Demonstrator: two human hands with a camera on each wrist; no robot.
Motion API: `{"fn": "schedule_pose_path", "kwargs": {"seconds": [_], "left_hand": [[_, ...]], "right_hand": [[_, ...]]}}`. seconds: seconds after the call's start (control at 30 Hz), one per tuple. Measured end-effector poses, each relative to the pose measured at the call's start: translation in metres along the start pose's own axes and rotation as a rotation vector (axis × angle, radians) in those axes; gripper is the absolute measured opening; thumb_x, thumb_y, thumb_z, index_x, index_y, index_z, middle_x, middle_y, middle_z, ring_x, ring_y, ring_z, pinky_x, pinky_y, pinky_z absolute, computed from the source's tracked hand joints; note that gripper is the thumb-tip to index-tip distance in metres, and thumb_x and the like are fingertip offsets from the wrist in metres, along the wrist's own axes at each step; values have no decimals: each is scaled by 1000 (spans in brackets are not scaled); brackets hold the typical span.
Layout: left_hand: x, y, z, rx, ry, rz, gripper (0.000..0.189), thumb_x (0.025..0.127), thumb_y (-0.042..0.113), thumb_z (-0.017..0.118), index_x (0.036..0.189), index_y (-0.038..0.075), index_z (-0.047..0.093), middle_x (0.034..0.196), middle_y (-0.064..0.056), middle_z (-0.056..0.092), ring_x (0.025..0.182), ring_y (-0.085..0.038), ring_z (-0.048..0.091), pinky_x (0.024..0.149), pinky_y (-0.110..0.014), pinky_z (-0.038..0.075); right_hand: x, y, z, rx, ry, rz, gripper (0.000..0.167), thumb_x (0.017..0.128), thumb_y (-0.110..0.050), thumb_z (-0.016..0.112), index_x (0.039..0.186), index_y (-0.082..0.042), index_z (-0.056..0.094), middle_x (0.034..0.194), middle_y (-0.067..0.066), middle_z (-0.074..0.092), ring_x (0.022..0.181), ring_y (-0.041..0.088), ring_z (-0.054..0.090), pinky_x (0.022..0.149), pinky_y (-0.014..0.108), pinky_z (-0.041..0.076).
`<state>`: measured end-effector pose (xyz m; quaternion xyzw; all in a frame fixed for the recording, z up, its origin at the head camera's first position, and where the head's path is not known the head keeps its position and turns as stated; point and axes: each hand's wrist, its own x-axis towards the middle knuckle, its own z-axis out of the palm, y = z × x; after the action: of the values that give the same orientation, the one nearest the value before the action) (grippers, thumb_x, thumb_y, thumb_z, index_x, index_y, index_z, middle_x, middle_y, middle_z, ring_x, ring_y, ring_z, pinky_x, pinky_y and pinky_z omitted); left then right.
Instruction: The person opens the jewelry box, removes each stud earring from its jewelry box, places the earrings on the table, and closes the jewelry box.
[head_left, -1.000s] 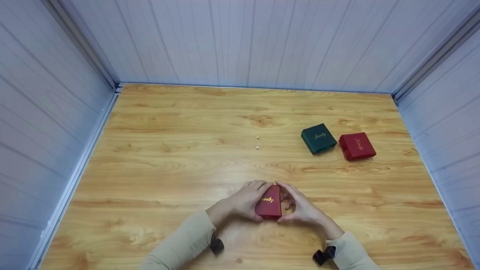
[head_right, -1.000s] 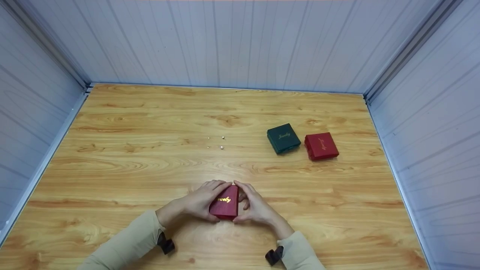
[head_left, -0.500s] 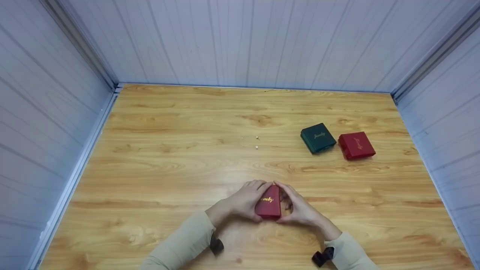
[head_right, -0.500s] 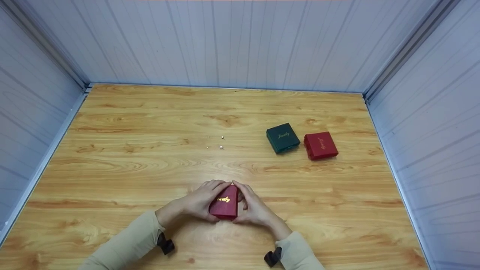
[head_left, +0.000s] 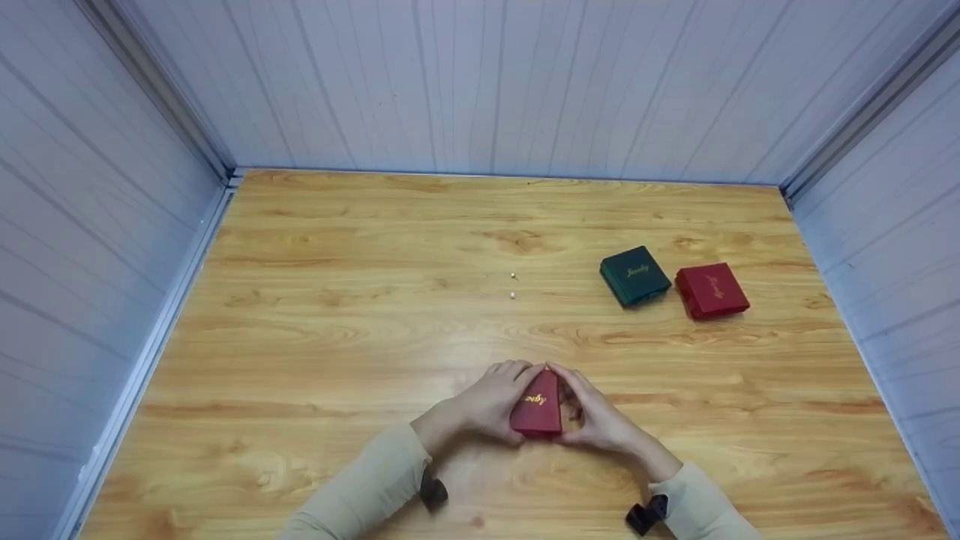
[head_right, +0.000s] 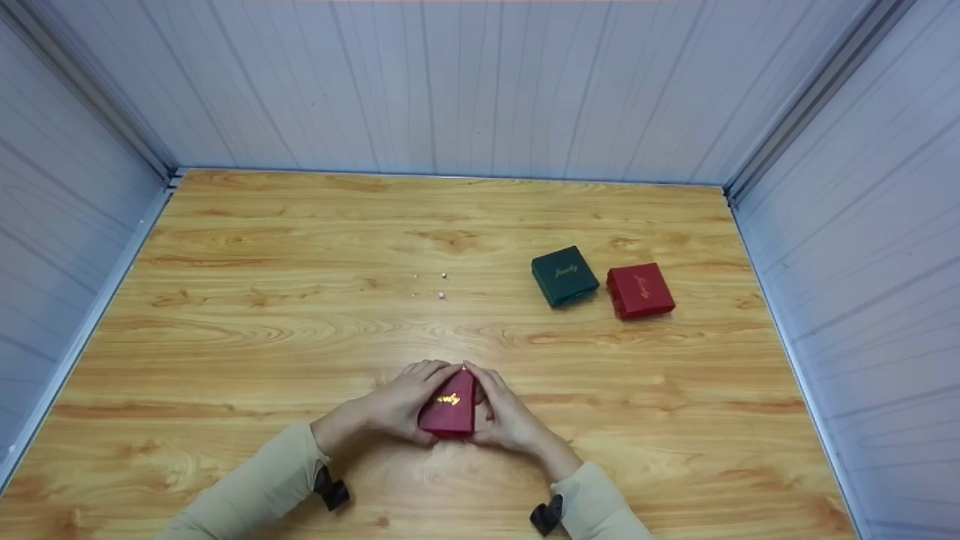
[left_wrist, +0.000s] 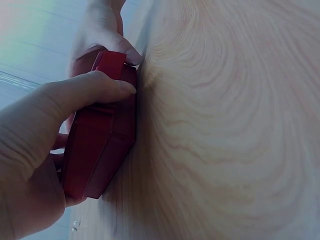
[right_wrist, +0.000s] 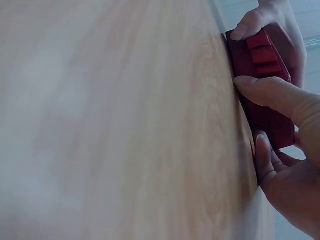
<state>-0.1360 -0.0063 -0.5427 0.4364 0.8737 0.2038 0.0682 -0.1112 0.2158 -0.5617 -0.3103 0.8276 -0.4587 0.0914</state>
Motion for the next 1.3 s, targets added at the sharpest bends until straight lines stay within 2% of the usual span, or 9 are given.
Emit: {"fn": "schedule_pose_path", "kwargs": {"seconds": [0.17,0.33,0.63,0.73,0.87,0.97,1.07,1.3], "left_hand": [[0,-1,0,-28,6,5,109,52,42,78,136,1,24,124,-9,41,113,-19,37,97,-34,28],[-2,-2,-1,-81,7,4,108,53,41,79,137,1,24,126,-9,39,115,-19,36,99,-34,26],[-4,-7,2,-140,37,20,105,55,41,79,136,0,26,128,-11,39,116,-21,37,100,-35,27],[-5,-8,2,-167,38,17,104,56,40,79,137,2,26,128,-10,39,116,-22,37,99,-35,27],[-5,-9,2,-199,27,2,104,56,40,79,138,4,26,128,-10,39,117,-22,37,99,-35,27],[-5,-9,1,-221,20,-7,103,56,39,80,138,4,26,129,-10,39,117,-22,36,99,-34,28],[-4,-9,0,-245,16,-10,103,56,37,80,137,4,27,129,-10,38,117,-21,36,99,-32,28],[-3,-9,-1,-283,11,-16,103,55,34,81,137,2,28,129,-10,38,116,-20,37,98,-30,29]], "right_hand": [[0,1,0,5,-13,2,98,61,-13,80,140,-6,21,118,5,39,88,19,46,62,25,44],[-1,1,0,0,-2,-12,99,61,-13,80,140,-5,20,122,7,39,91,18,45,65,26,44],[-1,4,1,-7,9,-51,95,65,-15,78,138,-1,20,114,8,41,85,19,46,61,25,44],[0,-3,0,-12,9,-48,96,63,-10,79,138,2,19,113,11,42,85,23,47,62,28,45],[3,-22,-5,10,14,-58,95,60,1,78,134,12,20,111,21,44,85,34,48,66,36,46],[5,-33,-8,43,3,-28,94,59,6,76,132,15,19,107,24,45,84,37,48,64,38,47],[4,-33,-8,71,-5,16,95,58,8,75,133,14,18,102,23,47,83,38,49,60,38,47],[0,-3,0,42,-15,93,101,59,-2,78,139,0,17,105,10,48,84,23,50,60,29,47]]}}
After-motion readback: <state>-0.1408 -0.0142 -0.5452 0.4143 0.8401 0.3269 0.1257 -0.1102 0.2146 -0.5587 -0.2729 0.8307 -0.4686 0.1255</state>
